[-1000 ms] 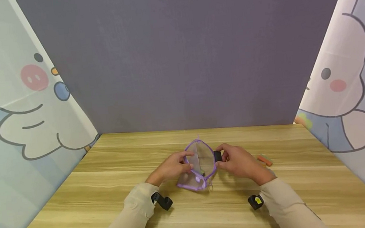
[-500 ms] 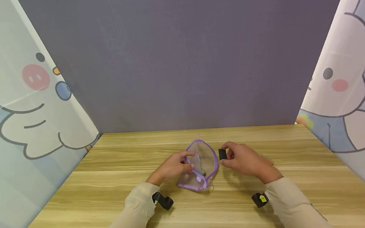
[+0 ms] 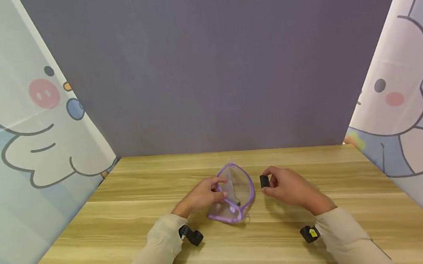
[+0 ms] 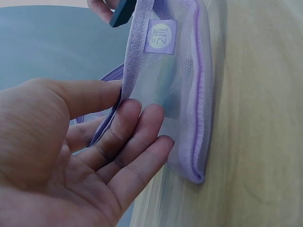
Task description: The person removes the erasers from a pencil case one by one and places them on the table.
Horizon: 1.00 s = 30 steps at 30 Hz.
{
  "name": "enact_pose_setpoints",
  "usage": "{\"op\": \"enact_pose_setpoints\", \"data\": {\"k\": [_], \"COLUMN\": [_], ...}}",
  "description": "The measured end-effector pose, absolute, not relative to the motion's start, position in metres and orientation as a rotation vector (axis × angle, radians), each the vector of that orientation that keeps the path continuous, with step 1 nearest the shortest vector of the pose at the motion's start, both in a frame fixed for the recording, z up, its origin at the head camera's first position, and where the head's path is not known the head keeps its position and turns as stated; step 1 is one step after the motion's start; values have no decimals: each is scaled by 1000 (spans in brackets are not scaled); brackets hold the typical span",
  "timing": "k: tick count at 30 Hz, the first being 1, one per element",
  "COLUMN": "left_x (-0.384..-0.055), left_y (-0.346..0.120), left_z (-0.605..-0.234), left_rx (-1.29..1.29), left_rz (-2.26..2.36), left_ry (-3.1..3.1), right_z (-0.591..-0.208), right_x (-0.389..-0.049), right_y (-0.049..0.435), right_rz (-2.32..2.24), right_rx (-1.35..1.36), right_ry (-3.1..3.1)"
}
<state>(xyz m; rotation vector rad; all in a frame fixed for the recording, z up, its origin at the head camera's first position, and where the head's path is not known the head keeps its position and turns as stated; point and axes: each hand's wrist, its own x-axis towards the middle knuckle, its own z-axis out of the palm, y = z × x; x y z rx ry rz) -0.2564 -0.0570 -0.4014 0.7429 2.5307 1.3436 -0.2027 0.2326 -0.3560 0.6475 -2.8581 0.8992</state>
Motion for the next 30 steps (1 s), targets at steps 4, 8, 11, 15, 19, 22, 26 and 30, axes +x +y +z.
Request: {"op": "enact_pose_setpoints", "data": {"k": [4,8,11,15,19,22,26,30], "left_x": [-258,-259,-260,-262,-263,-263,-263,-262], "left_y": [-55,-54,-53,-52,-52,-53,-53,-52], "left_z": [-402,-401,-401,-399,-398,-398,-399,-400], "left_rx": [739,740,734,728,741,748,754,745], "left_rz": [1334,1336,1337,1349,1368,1378,1388,1393], "left_ry": [2542,2549,2554,2537,2518,2515,2505,2502], "right_z": [-358,-359,-360,-359,-358,-357,-357,-357], "right_x": [-205,-208,-209,-210,-208,-207,-204,-202], "right_y": [237,241,244,248,252,254,257,260], "right_rz": [889,879,884,881,859,858,860,869], "right_rx": [661,679,694,692,685,687,666,651], "right_ry": [-2834,-2821,-2823,-2818,-2817,-2825,-2831,-2838]}}
